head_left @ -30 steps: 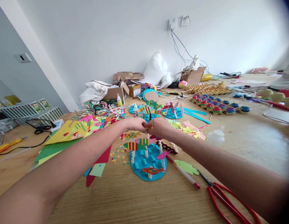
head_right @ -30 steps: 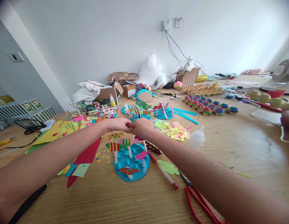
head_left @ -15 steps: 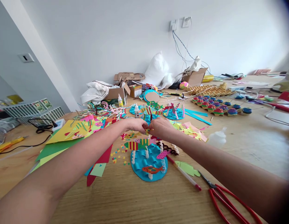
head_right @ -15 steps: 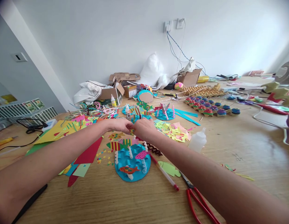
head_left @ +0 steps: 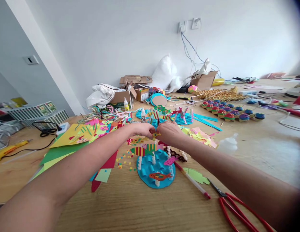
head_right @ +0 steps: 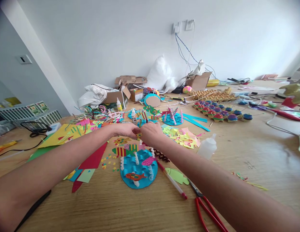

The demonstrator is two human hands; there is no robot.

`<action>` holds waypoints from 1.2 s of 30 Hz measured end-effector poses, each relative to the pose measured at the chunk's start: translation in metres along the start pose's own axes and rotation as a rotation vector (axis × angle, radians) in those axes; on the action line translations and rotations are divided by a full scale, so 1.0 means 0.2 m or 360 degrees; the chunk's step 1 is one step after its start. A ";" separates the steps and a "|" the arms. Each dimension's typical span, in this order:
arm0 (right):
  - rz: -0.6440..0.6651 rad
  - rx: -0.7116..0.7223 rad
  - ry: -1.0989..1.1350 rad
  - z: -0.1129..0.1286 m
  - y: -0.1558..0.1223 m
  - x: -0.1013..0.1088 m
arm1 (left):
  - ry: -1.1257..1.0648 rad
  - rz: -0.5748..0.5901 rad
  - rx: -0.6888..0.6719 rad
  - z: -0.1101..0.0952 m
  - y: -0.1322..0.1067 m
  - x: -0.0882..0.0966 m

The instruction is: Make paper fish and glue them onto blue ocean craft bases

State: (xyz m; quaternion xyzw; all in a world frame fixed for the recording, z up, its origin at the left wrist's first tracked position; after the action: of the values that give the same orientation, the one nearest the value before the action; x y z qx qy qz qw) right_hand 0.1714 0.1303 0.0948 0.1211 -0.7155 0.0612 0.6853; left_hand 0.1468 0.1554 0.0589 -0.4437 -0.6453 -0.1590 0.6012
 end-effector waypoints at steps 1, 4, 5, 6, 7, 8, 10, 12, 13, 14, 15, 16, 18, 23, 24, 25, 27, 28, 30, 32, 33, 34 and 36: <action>0.0001 -0.0005 0.0007 0.00 0.00 0.01 | 0.0027 -0.0006 0.0010 0.00 0.00 0.00; 0.0000 -0.0024 0.0028 -0.02 0.00 0.02 | 0.0107 -0.0027 0.0038 0.01 -0.01 0.02; 0.0000 -0.0033 0.0034 -0.02 0.00 0.02 | 0.0127 -0.0029 0.0038 0.01 -0.01 0.02; 0.0002 -0.0042 0.0039 -0.02 0.00 0.02 | 0.0141 -0.0027 0.0030 0.01 -0.01 0.02; 0.0006 -0.0049 0.0045 -0.03 0.00 0.02 | 0.0151 -0.0024 0.0017 0.01 0.00 0.02; 0.0011 -0.0054 0.0051 -0.03 0.00 0.01 | 0.0158 -0.0023 0.0003 0.00 0.00 0.03; 0.0015 -0.0059 0.0062 -0.03 0.00 0.01 | 0.0165 -0.0029 -0.0023 0.00 0.00 0.03; 0.0010 -0.0060 0.0073 -0.04 0.01 0.01 | 0.0164 -0.0040 -0.0041 0.00 0.01 0.03; 0.0005 -0.0060 0.0080 -0.04 0.01 0.01 | 0.0160 -0.0045 -0.0049 0.00 0.01 0.03; -0.0001 -0.0061 0.0087 -0.04 0.01 0.01 | 0.0155 -0.0050 -0.0057 0.00 0.01 0.03; -0.0007 -0.0063 0.0095 -0.05 0.00 0.01 | 0.0149 -0.0057 -0.0065 -0.01 0.01 0.03; -0.0015 -0.0066 0.0104 -0.05 0.00 0.02 | 0.0143 -0.0065 -0.0071 -0.01 0.01 0.03; -0.0038 -0.0078 0.0123 -0.06 0.00 0.02 | 0.0131 -0.0084 -0.0077 -0.01 0.01 0.03; -0.0090 -0.0138 0.0169 -0.11 0.00 0.04 | 0.0120 -0.0143 -0.0069 -0.01 0.04 0.04; -0.0096 -0.0151 0.0181 -0.12 -0.01 0.04 | 0.0124 -0.0149 -0.0068 -0.01 0.05 0.04; -0.0104 -0.0168 0.0193 -0.13 -0.02 0.05 | 0.0129 -0.0154 -0.0069 -0.01 0.06 0.04; -0.0120 -0.0200 0.0219 -0.15 -0.03 0.06 | 0.0140 -0.0157 -0.0080 -0.01 0.08 0.03; -0.0127 -0.0214 0.0231 -0.15 -0.04 0.07 | 0.0146 -0.0156 -0.0086 -0.01 0.08 0.02; -0.0138 -0.0229 0.0252 -0.16 -0.06 0.09 | 0.0163 -0.0155 -0.0098 -0.01 0.10 0.01; -0.0140 -0.0232 0.0271 -0.16 -0.07 0.10 | 0.0183 -0.0155 -0.0108 0.00 0.11 0.00; -0.0140 -0.0233 0.0280 -0.16 -0.08 0.10 | 0.0193 -0.0156 -0.0111 0.00 0.12 0.00; -0.0139 -0.0232 0.0287 -0.16 -0.08 0.10 | 0.0203 -0.0156 -0.0115 0.00 0.12 -0.01; -0.0137 -0.0228 0.0299 -0.16 -0.08 0.10 | 0.0219 -0.0155 -0.0120 0.00 0.13 -0.01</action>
State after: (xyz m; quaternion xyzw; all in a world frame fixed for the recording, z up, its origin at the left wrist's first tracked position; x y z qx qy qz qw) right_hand 0.2060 0.1214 0.1144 0.0961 -0.6448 -0.0084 0.7583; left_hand 0.1667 0.1690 0.0485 -0.4221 -0.6169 -0.2422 0.6186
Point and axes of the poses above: each hand's wrist, its own y-axis towards the middle knuckle, its own x-axis out of the back of the hand, z = x × y, the point moved 10 cm from there along y, towards the middle knuckle, and after that the axes turned 4 degrees about y, right-handed, at the moved point
